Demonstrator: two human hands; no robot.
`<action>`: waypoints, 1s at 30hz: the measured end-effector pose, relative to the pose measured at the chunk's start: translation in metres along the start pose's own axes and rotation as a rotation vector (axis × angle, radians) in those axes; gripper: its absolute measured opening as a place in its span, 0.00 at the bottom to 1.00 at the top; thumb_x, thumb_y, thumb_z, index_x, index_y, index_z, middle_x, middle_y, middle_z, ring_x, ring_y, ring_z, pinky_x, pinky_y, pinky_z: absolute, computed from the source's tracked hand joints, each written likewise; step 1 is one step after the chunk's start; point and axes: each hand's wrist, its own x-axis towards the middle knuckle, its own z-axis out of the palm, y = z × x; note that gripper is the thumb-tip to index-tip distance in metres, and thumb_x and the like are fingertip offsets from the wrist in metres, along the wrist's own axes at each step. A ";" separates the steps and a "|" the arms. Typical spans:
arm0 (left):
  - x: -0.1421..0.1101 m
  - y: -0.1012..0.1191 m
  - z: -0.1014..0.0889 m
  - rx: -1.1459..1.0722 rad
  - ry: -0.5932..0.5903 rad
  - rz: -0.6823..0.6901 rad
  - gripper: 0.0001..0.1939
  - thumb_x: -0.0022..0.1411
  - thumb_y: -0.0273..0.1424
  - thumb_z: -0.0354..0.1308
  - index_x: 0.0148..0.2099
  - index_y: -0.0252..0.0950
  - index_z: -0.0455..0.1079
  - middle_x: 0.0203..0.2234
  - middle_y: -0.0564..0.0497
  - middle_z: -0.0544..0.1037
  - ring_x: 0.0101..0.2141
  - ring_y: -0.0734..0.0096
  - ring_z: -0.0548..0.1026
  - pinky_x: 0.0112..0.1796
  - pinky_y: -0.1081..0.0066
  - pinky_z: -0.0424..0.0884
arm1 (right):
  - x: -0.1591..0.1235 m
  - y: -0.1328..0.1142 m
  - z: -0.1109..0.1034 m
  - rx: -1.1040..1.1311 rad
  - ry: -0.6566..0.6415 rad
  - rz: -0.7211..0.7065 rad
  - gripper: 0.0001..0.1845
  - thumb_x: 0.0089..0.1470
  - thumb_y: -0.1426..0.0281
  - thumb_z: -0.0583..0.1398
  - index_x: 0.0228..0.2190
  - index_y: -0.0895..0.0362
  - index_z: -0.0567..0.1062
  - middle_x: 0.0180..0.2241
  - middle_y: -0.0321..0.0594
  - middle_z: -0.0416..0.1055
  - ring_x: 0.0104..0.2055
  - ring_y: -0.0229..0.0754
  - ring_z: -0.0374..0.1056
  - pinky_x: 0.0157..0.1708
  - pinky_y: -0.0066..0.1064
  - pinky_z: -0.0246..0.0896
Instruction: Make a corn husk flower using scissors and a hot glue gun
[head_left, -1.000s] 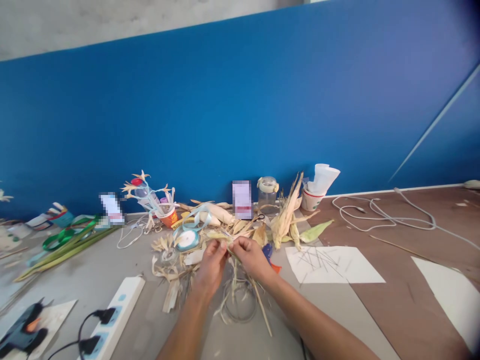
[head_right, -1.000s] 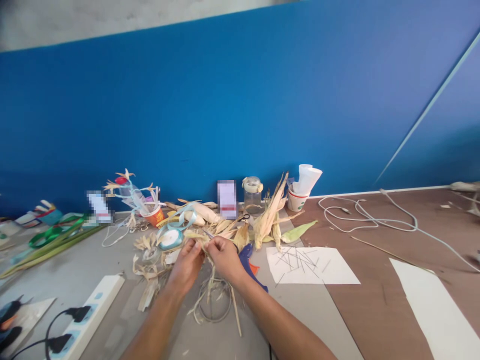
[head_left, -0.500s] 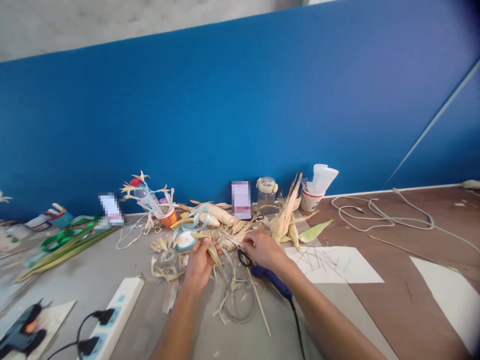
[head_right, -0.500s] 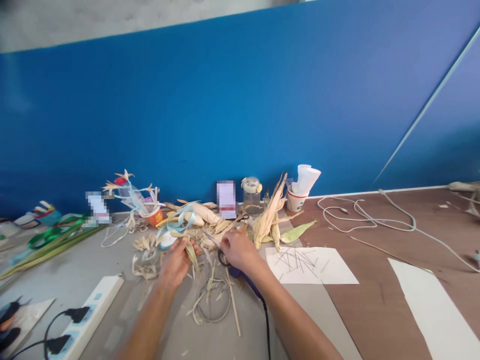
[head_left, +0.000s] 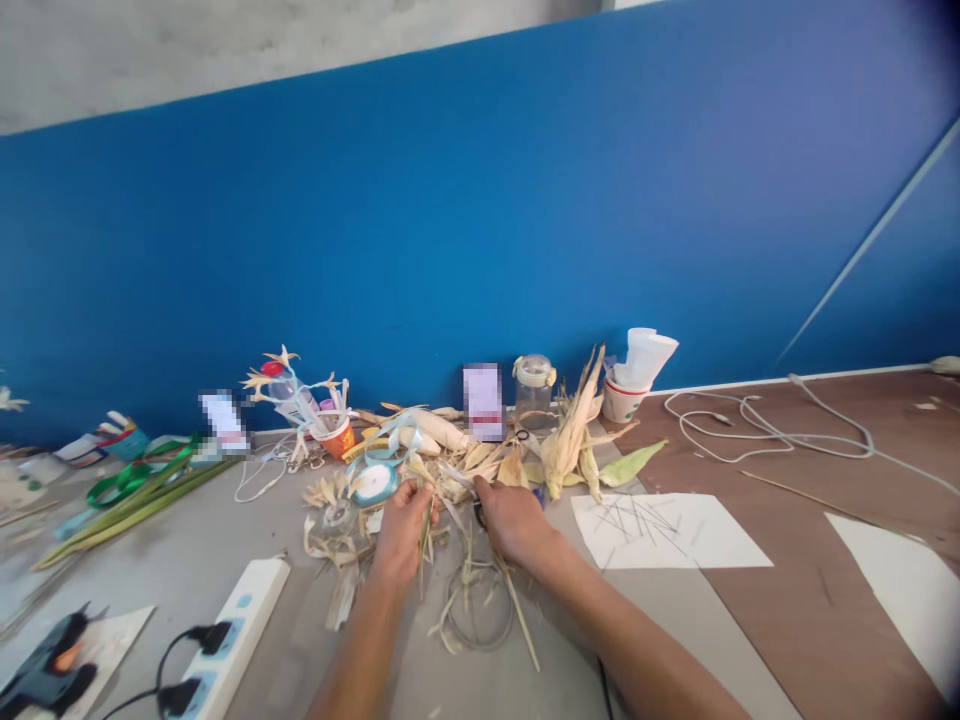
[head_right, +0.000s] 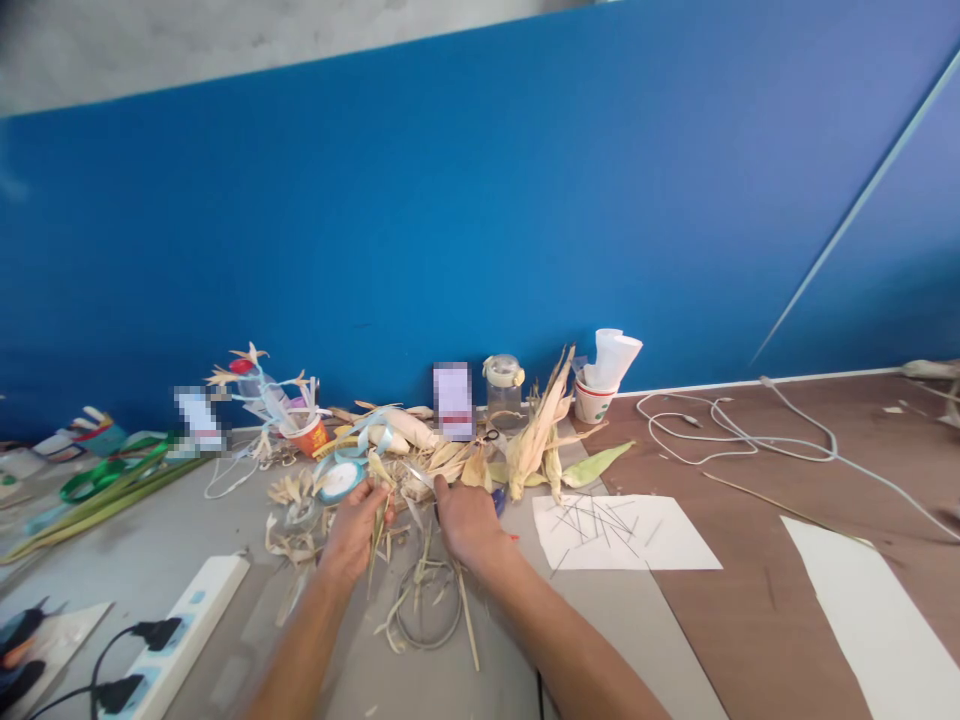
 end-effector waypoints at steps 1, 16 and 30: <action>0.000 0.000 0.000 -0.010 -0.009 0.010 0.12 0.46 0.35 0.63 0.25 0.34 0.64 0.15 0.58 0.66 0.16 0.81 0.63 0.19 0.78 0.58 | 0.001 0.001 0.000 0.017 0.007 0.006 0.21 0.49 0.77 0.52 0.48 0.58 0.63 0.37 0.51 0.72 0.38 0.48 0.70 0.32 0.32 0.59; 0.001 0.006 -0.003 -0.015 0.055 -0.008 0.18 0.40 0.29 0.64 0.35 0.35 0.63 0.16 0.59 0.69 0.15 0.79 0.65 0.20 0.76 0.60 | -0.013 0.021 -0.038 0.532 0.049 -0.136 0.18 0.45 0.62 0.58 0.39 0.54 0.72 0.27 0.36 0.71 0.29 0.39 0.64 0.27 0.26 0.49; -0.002 0.008 0.003 -0.018 -0.057 -0.002 0.10 0.38 0.21 0.59 0.27 0.34 0.65 0.18 0.57 0.70 0.17 0.79 0.66 0.21 0.77 0.60 | -0.016 0.012 -0.033 0.328 -0.044 -0.204 0.21 0.42 0.60 0.59 0.41 0.51 0.74 0.33 0.38 0.74 0.35 0.44 0.67 0.27 0.27 0.48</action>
